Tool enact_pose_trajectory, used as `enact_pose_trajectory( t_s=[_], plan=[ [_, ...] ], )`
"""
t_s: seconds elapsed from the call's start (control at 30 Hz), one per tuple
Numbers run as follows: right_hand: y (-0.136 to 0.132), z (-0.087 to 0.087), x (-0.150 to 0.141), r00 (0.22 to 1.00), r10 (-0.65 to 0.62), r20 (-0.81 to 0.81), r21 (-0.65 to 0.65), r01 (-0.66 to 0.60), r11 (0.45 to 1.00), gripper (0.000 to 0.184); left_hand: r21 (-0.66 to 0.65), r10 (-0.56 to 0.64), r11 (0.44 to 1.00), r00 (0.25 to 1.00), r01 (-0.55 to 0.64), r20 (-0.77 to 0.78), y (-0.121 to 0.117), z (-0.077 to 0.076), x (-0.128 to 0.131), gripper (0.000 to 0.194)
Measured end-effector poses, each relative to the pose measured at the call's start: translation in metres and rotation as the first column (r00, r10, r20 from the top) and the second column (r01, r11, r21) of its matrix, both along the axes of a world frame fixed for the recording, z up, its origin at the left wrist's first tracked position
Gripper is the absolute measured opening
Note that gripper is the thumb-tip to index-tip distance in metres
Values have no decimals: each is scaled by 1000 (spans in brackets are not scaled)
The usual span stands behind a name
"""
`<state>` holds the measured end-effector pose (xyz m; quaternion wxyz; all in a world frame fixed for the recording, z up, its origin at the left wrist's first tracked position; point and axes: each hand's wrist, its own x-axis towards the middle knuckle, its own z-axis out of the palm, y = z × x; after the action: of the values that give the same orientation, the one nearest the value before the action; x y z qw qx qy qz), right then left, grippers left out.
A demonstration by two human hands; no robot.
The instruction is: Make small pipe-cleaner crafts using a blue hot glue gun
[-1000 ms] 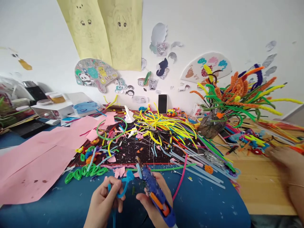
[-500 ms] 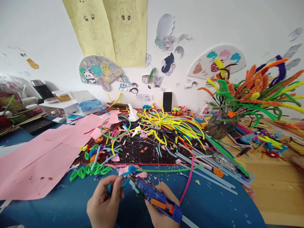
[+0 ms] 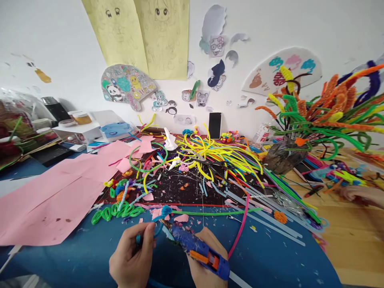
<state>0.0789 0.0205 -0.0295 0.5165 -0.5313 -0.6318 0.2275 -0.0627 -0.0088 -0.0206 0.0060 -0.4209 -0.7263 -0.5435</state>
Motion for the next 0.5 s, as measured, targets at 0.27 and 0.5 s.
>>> enact_pose_trajectory(
  t_s=[0.27,0.5],
  plan=[
    [-3,-10,2,999,-46,-3,-42,46,998,19,71,69,995,994,-63,-83,2,2,5,11],
    [-3,-9,3,999,-33,1,-49,33,998,19,73,57,996,986,-46,-159,2,3,5,12]
  ],
)
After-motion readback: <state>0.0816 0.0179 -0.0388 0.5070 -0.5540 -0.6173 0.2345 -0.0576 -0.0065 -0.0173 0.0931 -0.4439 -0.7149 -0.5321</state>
